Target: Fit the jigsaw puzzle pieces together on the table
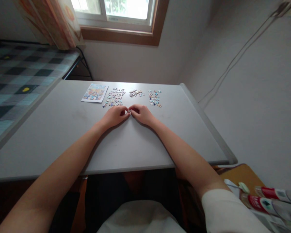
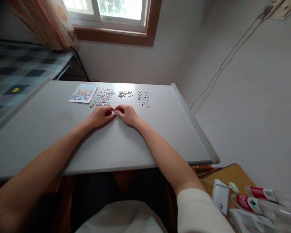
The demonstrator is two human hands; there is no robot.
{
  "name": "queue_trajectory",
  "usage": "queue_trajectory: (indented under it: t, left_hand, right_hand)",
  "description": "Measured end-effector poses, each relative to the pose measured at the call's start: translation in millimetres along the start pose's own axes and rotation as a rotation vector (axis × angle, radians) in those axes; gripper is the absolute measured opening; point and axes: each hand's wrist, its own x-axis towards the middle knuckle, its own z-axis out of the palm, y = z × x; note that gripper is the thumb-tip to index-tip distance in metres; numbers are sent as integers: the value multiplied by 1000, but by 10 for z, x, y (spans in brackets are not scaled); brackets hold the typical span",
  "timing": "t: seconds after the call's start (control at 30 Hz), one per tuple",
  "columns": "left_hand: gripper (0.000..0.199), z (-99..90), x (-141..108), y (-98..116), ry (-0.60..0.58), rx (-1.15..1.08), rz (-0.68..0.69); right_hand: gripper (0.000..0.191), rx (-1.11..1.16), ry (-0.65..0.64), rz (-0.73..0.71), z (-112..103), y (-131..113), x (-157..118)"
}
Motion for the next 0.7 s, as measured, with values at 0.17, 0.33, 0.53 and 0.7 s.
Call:
queue_trajectory:
  t: [0.17,0.33,0.53,0.7]
  left_hand:
    - [26,9,1,-13,12,4,16]
    - [25,23,4,-30,15,-2,20]
    - [26,17,4,-22,13,19,10]
    - [25,5,1,-2,-1,17,4]
  right_hand:
    - [24,-4,-7,8,-7,-6,-2]
    - [25,-9,-14,11,-17,-17,-5]
    - [24,-2,-15,22,-22,-26,-9]
    - [23,-2,-16,21,-20,-34,-7]
